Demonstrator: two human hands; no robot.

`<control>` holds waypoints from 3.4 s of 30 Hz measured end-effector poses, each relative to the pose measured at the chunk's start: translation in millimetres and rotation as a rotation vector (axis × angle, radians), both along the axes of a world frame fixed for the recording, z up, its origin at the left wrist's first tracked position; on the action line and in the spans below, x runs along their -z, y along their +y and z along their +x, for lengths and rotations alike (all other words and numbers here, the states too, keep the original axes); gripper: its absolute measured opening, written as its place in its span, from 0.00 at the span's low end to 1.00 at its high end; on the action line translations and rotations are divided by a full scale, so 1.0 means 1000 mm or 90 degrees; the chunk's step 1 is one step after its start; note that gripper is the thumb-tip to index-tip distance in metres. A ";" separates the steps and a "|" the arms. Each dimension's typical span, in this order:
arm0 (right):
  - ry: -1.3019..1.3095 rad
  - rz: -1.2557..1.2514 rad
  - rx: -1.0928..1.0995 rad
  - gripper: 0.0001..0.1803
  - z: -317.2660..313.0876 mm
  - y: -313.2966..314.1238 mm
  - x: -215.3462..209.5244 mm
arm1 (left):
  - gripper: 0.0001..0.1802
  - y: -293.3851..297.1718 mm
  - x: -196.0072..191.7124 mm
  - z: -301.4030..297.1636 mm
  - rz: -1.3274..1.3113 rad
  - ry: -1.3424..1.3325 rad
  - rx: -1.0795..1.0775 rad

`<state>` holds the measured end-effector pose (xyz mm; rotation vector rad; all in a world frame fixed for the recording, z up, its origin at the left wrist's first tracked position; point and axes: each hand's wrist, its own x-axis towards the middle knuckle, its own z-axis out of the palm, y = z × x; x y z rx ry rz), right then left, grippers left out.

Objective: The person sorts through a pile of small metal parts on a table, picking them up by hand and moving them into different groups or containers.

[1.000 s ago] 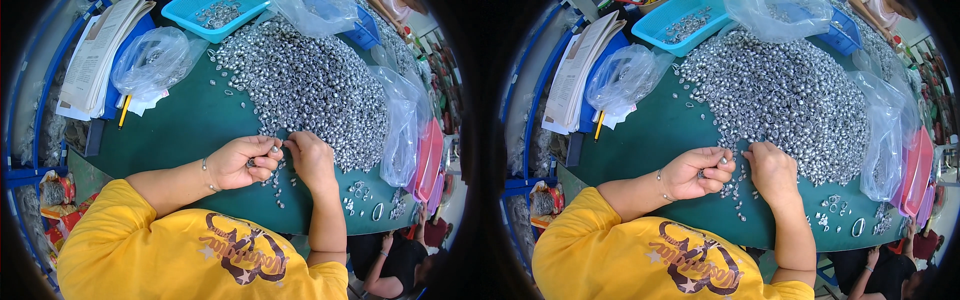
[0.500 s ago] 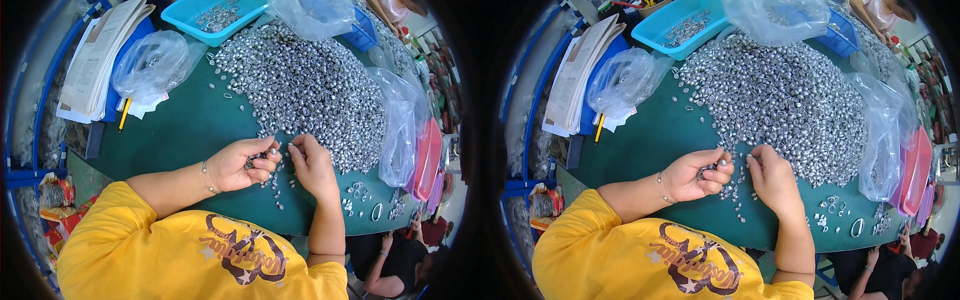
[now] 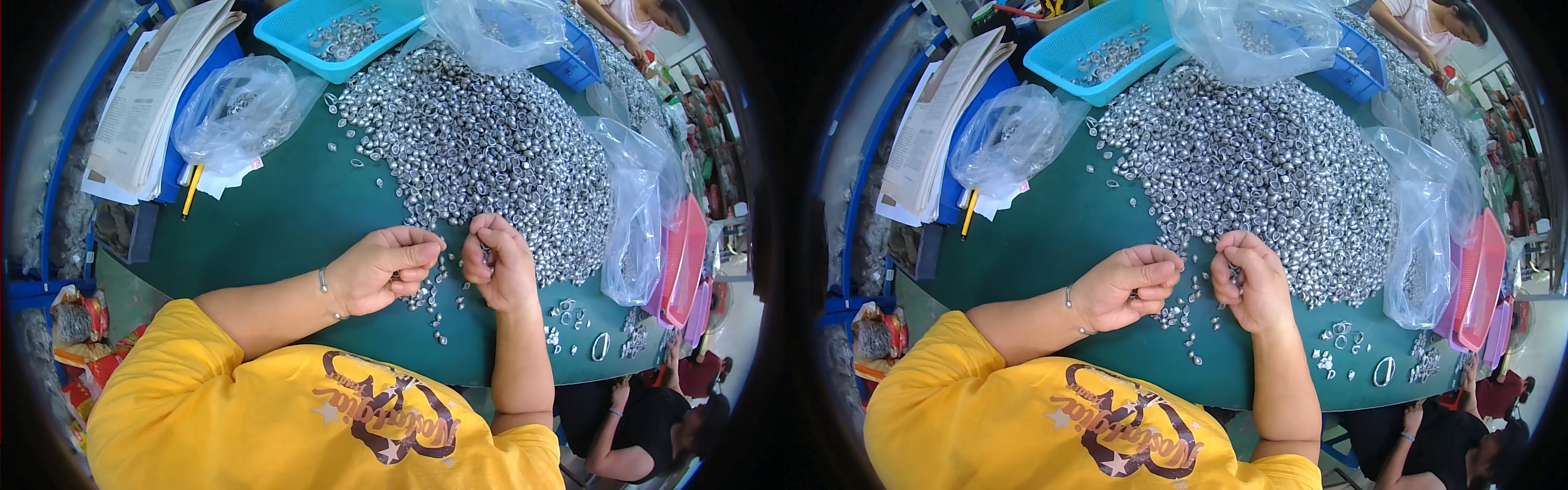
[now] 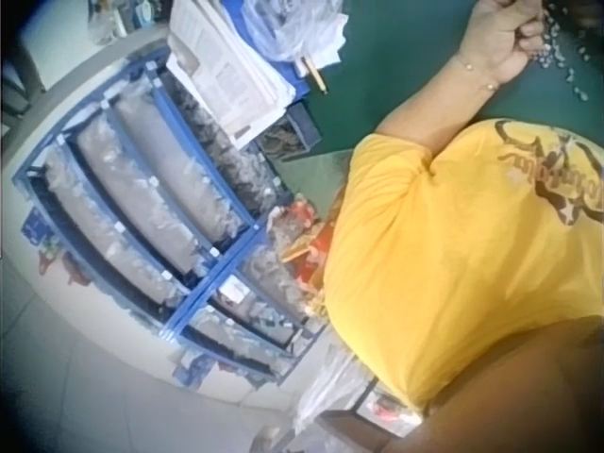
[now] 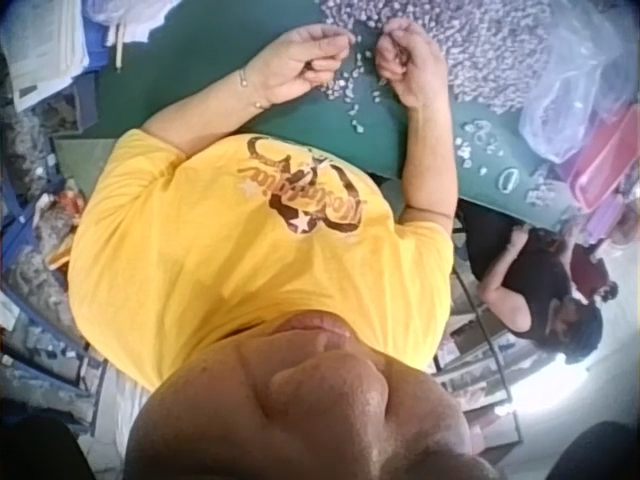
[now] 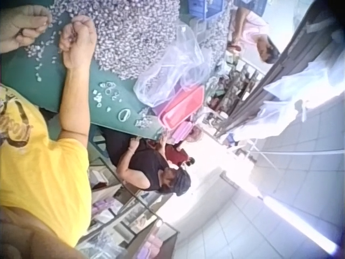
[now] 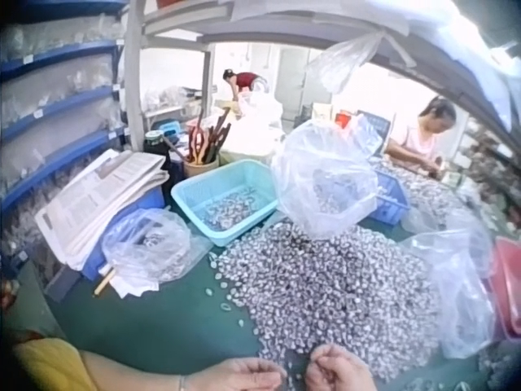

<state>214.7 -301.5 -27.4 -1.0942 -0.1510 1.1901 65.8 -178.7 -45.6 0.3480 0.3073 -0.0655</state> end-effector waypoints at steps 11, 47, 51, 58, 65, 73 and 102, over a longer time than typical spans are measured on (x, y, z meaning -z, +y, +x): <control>-0.882 -0.217 -0.058 0.03 -0.015 0.006 -0.004 | 0.07 0.014 -0.004 0.002 0.041 0.051 -0.128; -1.209 -0.235 -0.103 0.04 -0.002 0.029 0.008 | 0.14 0.036 -0.009 0.001 -0.179 -0.031 -0.161; -0.738 -0.086 -0.013 0.04 0.006 0.019 0.014 | 0.14 0.032 -0.009 0.001 -0.150 0.000 -0.155; 0.265 0.133 -0.050 0.05 0.007 0.001 -0.004 | 0.14 0.024 -0.007 0.001 -0.145 0.035 -0.112; 0.294 0.343 0.022 0.04 0.007 -0.039 -0.006 | 0.10 0.009 -0.007 0.000 -0.126 0.061 -0.019; -0.070 0.249 0.322 0.09 -0.037 -0.050 -0.026 | 0.21 -0.020 -0.007 -0.005 -0.130 0.136 0.284; -0.564 -0.117 0.233 0.04 -0.007 -0.098 0.018 | 0.15 -0.026 0.002 -0.008 -0.116 0.134 0.241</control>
